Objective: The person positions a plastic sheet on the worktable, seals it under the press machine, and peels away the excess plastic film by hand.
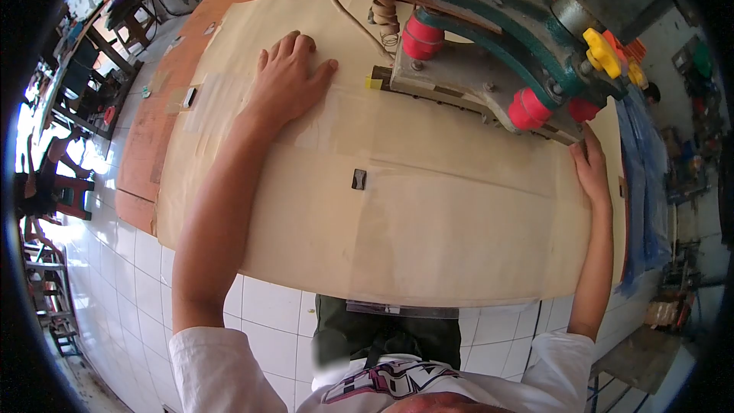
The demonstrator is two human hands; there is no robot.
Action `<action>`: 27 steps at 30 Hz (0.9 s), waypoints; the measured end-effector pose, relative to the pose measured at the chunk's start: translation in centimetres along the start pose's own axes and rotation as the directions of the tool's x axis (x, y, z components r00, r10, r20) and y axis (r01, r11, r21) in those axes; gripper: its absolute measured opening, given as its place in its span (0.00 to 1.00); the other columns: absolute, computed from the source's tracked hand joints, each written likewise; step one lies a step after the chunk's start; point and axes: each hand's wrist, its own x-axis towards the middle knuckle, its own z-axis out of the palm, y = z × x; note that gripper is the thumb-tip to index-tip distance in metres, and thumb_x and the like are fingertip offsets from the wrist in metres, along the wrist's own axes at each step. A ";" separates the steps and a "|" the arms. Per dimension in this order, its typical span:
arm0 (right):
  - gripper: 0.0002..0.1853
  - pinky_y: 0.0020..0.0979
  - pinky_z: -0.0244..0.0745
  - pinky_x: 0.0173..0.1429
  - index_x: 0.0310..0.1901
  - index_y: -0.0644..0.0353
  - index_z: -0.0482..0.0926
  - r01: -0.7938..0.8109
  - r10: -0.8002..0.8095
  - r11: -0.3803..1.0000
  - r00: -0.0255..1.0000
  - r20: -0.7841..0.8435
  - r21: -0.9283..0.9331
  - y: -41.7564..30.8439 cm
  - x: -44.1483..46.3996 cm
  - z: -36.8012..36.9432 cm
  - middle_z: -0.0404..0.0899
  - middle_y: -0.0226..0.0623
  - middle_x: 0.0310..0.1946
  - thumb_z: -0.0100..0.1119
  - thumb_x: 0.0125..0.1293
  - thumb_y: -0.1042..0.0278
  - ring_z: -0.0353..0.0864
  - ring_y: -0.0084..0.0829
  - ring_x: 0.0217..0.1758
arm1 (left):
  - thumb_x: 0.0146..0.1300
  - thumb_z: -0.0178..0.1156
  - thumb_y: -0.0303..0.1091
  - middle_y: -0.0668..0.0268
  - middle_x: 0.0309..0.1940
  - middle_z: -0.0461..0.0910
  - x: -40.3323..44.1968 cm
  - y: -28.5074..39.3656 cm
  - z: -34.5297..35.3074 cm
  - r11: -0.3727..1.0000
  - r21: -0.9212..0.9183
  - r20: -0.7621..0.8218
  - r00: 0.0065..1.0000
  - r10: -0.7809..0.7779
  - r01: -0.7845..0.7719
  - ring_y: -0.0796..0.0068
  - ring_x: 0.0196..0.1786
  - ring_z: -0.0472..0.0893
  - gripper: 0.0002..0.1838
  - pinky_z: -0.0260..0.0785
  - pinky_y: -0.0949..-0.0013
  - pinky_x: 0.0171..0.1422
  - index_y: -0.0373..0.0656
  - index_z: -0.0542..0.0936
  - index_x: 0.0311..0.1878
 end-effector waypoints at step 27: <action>0.26 0.39 0.54 0.78 0.68 0.59 0.69 -0.004 0.006 0.999 0.999 -0.031 0.053 0.1 0.0 0.1 0.67 0.45 0.70 0.55 0.71 0.61 0.61 0.43 0.76 | 0.55 0.68 0.27 0.59 0.39 0.81 0.4 2.4 -1.2 0.818 -0.408 -0.087 0.909 0.407 -0.406 0.59 0.48 0.80 0.06 0.73 0.59 0.55 0.40 0.85 0.37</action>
